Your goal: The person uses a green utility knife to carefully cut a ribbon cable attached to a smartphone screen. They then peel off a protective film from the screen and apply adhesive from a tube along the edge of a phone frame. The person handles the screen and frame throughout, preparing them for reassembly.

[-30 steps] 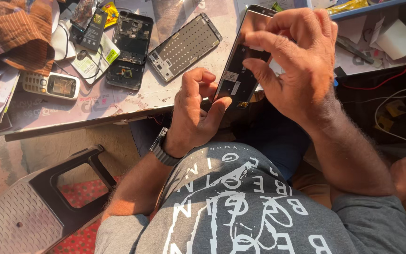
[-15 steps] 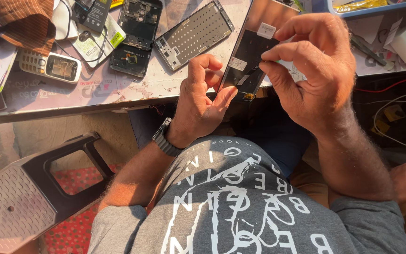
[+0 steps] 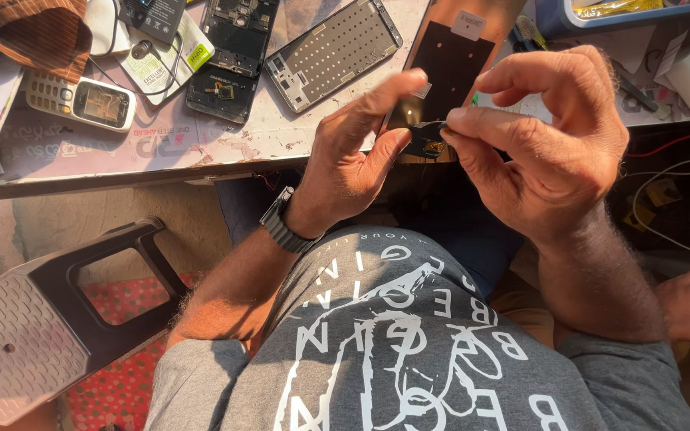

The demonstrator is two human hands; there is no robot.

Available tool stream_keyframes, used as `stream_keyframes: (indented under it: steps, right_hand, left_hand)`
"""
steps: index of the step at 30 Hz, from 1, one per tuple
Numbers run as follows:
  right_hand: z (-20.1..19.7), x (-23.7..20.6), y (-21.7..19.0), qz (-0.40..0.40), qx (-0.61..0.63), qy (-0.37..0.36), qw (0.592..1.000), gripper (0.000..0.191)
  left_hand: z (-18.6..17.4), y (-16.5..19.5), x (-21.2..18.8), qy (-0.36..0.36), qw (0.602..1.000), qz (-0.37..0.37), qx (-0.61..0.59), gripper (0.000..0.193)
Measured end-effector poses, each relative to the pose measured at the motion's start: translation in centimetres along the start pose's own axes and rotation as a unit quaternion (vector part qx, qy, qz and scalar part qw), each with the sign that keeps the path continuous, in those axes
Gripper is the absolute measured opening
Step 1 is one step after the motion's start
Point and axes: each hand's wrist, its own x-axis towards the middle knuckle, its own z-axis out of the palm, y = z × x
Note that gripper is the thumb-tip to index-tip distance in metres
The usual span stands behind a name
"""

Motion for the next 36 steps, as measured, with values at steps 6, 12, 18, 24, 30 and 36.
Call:
stream_keyframes:
  steps: [6,12,18,24,30,36]
  right_hand:
    - [0.8,0.2,0.1,-0.022,0.012,-0.01,1.0,0.021]
    - [1.1,-1.8,0.8,0.07,0.104,0.066,0.99,0.042]
    - [3.9,-5.5,-0.1,0.307,0.429,0.113,0.842,0.054]
    - [6.0,-6.5,-1.2,0.347,0.518,0.092,0.777,0.031]
    - [6.2,-6.1,-1.4,0.363,0.548,0.092,0.748,0.023]
    - [6.2,-6.9,-0.8,0.35,0.536,0.088,0.763,0.02]
  left_hand:
    - [0.0,-0.9,0.2,-0.023,1.0,0.004,-0.02,0.028]
    - [0.3,-2.0,0.2,0.01,0.978,-0.052,-0.2,0.022]
    - [0.4,-1.8,0.3,0.031,0.973,-0.031,-0.228,0.021]
    - [0.5,-0.9,0.0,0.007,0.981,-0.019,-0.194,0.019]
    - [0.3,0.0,0.2,0.006,0.991,0.002,-0.133,0.028]
    - [0.6,0.3,-0.2,0.02,0.992,-0.003,-0.128,0.027]
